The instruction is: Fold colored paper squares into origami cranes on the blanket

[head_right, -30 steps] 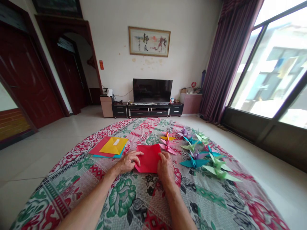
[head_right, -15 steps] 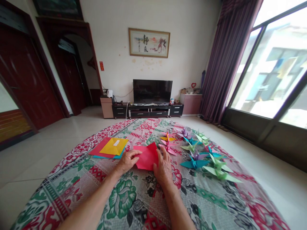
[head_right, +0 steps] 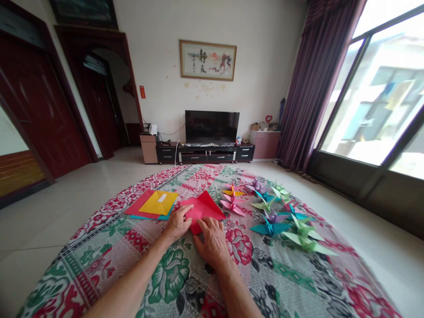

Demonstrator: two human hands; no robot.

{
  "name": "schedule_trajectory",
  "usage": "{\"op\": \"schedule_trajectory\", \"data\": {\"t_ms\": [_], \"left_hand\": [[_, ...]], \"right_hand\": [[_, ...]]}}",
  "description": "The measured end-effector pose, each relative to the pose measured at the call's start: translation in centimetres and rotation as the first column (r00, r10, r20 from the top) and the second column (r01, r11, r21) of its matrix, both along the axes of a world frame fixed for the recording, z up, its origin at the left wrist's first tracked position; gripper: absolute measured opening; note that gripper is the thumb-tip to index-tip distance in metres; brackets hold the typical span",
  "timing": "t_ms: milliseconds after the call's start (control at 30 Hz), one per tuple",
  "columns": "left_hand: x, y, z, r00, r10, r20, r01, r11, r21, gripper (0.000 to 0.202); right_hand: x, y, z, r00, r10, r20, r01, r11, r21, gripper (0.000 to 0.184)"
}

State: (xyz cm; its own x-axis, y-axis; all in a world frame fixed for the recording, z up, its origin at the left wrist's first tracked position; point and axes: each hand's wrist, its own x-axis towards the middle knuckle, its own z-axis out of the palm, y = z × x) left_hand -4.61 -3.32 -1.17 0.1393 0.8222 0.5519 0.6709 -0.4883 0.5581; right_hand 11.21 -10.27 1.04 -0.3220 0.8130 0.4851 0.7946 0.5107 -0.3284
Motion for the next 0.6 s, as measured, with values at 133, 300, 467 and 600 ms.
{"op": "schedule_trajectory", "data": {"t_ms": [133, 300, 467, 600], "left_hand": [[-0.3, 0.1, 0.1, 1.0, -0.029, 0.003, 0.028, 0.999, 0.044, 0.055], [-1.4, 0.7, 0.0, 0.999, 0.041, 0.027, -0.043, 0.996, 0.079, 0.063], [-2.2, 0.8, 0.0, 1.0, 0.005, 0.021, -0.006, 0.999, 0.041, 0.063], [-2.6, 0.6, 0.3, 0.986, -0.165, -0.033, 0.165, 0.986, -0.029, 0.061]], "right_hand": [[0.3, 0.5, -0.5, 0.998, 0.01, -0.057, -0.012, 0.999, -0.03, 0.02], [0.9, 1.0, -1.0, 0.988, 0.034, -0.153, -0.04, 0.999, -0.034, 0.023], [2.0, 1.5, -1.4, 0.978, 0.014, -0.21, -0.023, 0.999, -0.039, 0.021], [2.9, 1.9, -1.6, 0.967, -0.014, -0.255, -0.001, 0.998, -0.058, 0.022]]}}
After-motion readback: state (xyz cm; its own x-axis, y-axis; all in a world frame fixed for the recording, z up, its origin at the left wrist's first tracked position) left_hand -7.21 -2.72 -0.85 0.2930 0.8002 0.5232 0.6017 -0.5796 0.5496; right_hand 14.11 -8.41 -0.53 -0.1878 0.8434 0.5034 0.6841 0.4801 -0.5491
